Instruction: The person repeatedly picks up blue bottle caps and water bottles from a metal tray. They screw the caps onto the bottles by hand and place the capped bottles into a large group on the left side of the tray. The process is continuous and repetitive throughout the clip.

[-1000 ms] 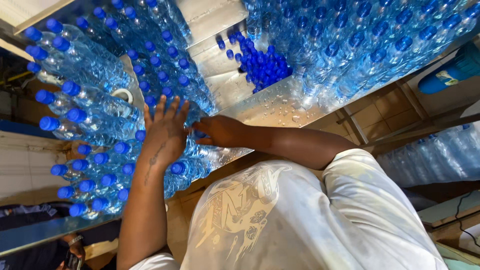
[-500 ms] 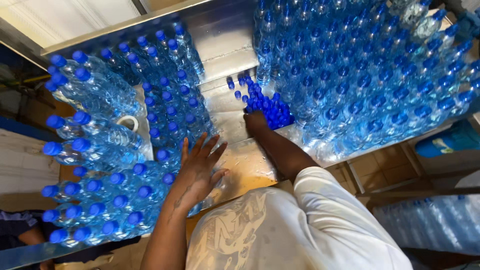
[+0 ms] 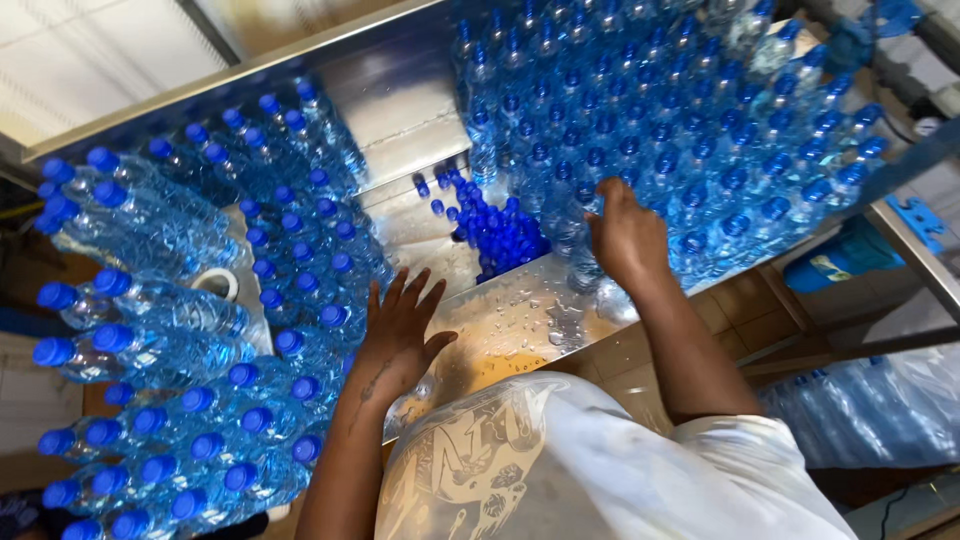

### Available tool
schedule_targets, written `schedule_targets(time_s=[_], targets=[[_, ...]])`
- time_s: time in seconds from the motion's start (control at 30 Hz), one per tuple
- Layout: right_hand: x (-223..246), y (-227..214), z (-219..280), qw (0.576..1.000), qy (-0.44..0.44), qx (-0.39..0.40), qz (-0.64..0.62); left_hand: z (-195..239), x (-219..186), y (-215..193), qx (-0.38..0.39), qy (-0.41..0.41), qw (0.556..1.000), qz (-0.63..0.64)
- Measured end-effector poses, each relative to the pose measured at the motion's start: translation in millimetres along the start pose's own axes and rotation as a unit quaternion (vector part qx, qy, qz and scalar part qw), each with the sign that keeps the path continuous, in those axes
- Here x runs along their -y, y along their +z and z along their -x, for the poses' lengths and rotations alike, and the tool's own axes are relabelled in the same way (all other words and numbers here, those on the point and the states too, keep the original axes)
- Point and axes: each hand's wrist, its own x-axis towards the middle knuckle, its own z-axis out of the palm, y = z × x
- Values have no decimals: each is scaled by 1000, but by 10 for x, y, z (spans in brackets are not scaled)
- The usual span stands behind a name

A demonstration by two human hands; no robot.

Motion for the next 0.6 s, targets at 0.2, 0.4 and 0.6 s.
schedule_targets(time_s=[0.2,0.4,0.6], targets=[[-171,113,-174,973,-6,208,96,-64,-164,-28,21,38,999,17],[-142,11,-82,965,-15,249,86,-46,-152,30,2,67,997,25],[162,186,576,983,-107,38,148,22,-179,-24,-41,52,995,71]])
